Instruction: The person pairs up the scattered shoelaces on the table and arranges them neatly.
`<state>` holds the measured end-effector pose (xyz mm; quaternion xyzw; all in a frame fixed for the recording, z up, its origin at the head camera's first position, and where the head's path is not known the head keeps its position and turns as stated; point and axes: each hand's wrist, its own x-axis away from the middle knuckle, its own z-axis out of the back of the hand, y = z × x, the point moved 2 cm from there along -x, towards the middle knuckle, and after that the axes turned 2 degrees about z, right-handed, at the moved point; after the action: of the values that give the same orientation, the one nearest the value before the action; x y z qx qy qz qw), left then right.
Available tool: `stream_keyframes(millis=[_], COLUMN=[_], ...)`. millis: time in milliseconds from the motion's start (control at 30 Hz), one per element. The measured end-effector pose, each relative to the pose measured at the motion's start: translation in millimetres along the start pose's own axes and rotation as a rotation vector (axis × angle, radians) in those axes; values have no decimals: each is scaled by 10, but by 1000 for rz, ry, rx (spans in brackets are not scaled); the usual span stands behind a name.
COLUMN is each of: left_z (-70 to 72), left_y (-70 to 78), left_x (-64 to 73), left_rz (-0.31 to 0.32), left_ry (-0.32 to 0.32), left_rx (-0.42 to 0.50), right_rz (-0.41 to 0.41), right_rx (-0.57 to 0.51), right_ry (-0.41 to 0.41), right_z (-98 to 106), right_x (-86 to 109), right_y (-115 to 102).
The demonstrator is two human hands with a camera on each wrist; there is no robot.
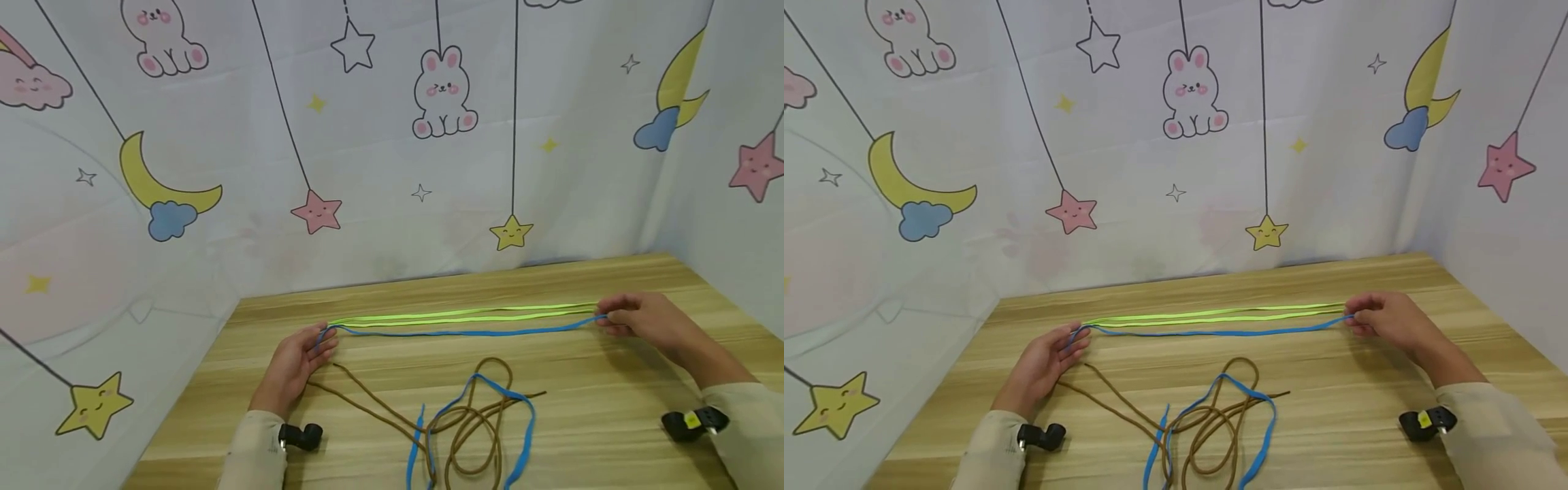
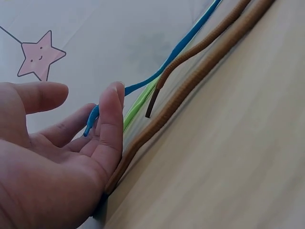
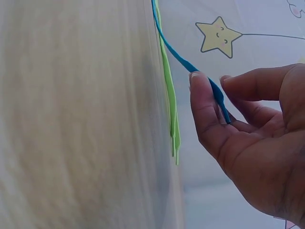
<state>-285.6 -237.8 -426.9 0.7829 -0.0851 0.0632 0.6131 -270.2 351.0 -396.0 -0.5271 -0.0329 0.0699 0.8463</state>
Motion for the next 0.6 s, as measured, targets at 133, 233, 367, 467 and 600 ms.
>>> stream_keyframes(millis=[133,233,367,467,600], left_z=[7,15,20,26,41], left_y=[9,6,9,13,17], left_x=[-2,-7,-10,-9,1], left_rz=[5,9,5,-6,-25], left_ry=[20,34,32,29,49], left_rx=[21,44,73,93,117], right_rz=[4,5,3,-5,-13], right_rx=[-8,-20,-35,-38,-35], right_ry=[10,12,15,17,21], right_z=[13,14,20,28,38], right_x=[3,3,3,-2,0], right_y=[9,11,14,22,30])
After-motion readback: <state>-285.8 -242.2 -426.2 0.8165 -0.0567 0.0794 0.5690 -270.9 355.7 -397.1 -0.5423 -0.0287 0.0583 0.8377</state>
